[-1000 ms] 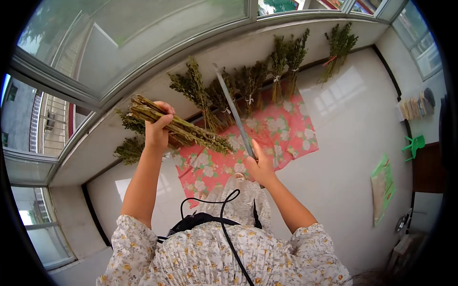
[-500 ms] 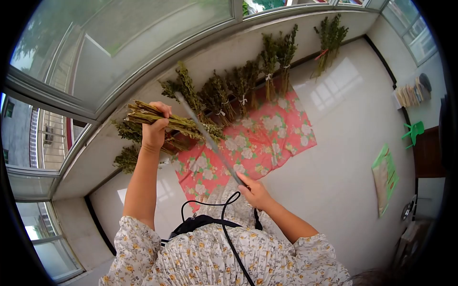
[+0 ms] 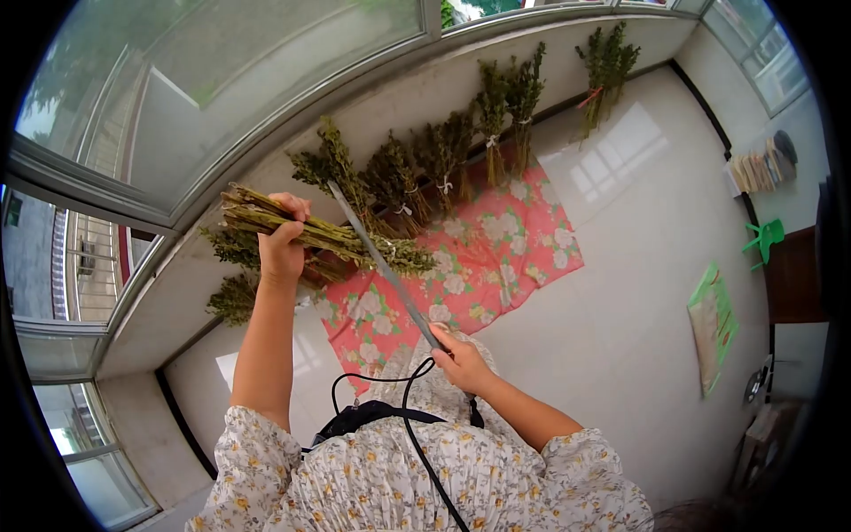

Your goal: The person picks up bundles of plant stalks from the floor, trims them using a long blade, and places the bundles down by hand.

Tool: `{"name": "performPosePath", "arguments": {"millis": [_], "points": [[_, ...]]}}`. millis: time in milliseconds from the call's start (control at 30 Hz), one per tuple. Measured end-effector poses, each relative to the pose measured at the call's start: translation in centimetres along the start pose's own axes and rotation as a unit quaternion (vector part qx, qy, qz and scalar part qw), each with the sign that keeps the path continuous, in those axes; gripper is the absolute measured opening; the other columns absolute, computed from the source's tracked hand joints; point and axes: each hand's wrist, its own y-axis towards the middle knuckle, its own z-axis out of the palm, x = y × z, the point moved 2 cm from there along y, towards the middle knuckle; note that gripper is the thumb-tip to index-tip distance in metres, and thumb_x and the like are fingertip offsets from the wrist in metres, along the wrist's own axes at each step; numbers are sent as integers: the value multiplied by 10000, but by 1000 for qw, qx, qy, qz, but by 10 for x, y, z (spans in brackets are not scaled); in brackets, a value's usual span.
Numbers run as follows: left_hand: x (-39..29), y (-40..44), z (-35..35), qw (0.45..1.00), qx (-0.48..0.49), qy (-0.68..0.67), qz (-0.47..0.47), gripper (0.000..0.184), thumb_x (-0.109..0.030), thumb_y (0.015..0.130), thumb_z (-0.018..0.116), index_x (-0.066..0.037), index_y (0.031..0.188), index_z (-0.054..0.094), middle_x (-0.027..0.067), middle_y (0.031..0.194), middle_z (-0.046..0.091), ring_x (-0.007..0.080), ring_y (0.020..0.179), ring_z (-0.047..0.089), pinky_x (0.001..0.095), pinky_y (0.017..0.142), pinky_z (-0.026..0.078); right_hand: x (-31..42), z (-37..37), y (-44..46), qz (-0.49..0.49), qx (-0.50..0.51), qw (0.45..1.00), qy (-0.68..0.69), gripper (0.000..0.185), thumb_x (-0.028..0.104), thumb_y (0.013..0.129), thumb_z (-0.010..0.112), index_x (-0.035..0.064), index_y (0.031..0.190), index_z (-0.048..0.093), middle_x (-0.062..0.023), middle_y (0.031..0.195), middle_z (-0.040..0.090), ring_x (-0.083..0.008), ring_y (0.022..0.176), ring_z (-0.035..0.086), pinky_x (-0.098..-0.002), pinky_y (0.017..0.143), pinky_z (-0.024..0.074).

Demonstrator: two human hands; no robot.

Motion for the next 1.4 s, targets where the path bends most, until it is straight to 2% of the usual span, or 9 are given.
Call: {"name": "performPosePath", "arguments": {"millis": [133, 267, 333, 433, 567, 800, 1000, 1067, 1400], "points": [[-2, 0, 2, 1000, -14, 1, 6, 210, -45, 630, 568, -82, 819, 484, 37, 748, 438, 189, 768, 425, 359, 879, 345, -16, -2, 1, 122, -42, 981, 143, 447, 124, 856, 523, 46, 1287, 430, -111, 751, 555, -176, 660, 534, -286, 651, 444], [1, 3, 3, 1000, -19, -1, 12, 200, -45, 634, 565, -81, 812, 482, 37, 746, 437, 190, 764, 420, 354, 877, 346, -15, 7, -3, -71, -40, 997, -11, 456, 125, 857, 519, 30, 1290, 415, -84, 722, 517, -127, 684, 513, -258, 634, 433], [-1, 0, 2, 1000, -17, 2, 17, 192, -46, 638, 564, -81, 809, 483, 37, 746, 438, 189, 764, 423, 352, 873, 348, -15, -8, 0, 159, -58, 960, 225, 458, 130, 854, 527, 33, 1289, 421, -75, 720, 527, -121, 655, 514, -255, 599, 425], [-4, 1, 5, 1000, -4, -4, 21, 191, -45, 642, 563, -83, 814, 491, 36, 748, 440, 187, 759, 427, 353, 880, 349, -42, 5, 3, 4, -68, 996, 60, 449, 118, 853, 525, 43, 1287, 434, -32, 703, 527, -98, 578, 493, -245, 534, 409], [-8, 1, 5, 1000, -13, -5, 23, 199, -32, 622, 560, -74, 804, 494, 41, 743, 450, 188, 737, 428, 362, 856, 352, -31, -15, -4, 186, -55, 958, 214, 433, 104, 852, 518, 30, 1274, 448, -41, 773, 536, -98, 618, 505, -252, 570, 421], [-8, 1, 4, 1000, 11, -5, 23, 201, -47, 655, 575, -87, 838, 501, 33, 756, 448, 182, 767, 449, 357, 900, 357, -42, -8, -3, 86, -31, 990, 104, 459, 93, 865, 500, 35, 1311, 407, -10, 682, 519, -79, 527, 474, -241, 495, 404], [-14, 3, 12, 1000, 12, -17, 20, 206, -32, 624, 556, -73, 815, 494, 46, 741, 451, 193, 751, 434, 362, 874, 353, -71, -26, 1, 120, -216, 933, 262, 457, 102, 851, 530, 81, 1299, 444, -24, 714, 564, -50, 499, 442, -227, 458, 385], [-15, 4, 14, 999, 16, -17, 31, 207, -31, 622, 556, -71, 815, 494, 45, 741, 451, 193, 751, 434, 365, 879, 350, -85, -7, -9, 109, -67, 990, 62, 436, 118, 841, 536, 21, 1259, 459, -108, 782, 604, -143, 685, 567, -285, 648, 459], [-12, 2, 14, 999, -6, -19, 25, 208, -30, 623, 559, -75, 817, 502, 41, 743, 452, 185, 751, 439, 354, 880, 343, -76, -6, -11, 121, -69, 988, 70, 435, 137, 829, 557, 26, 1240, 471, -139, 835, 604, -177, 705, 574, -291, 681, 457]]}}
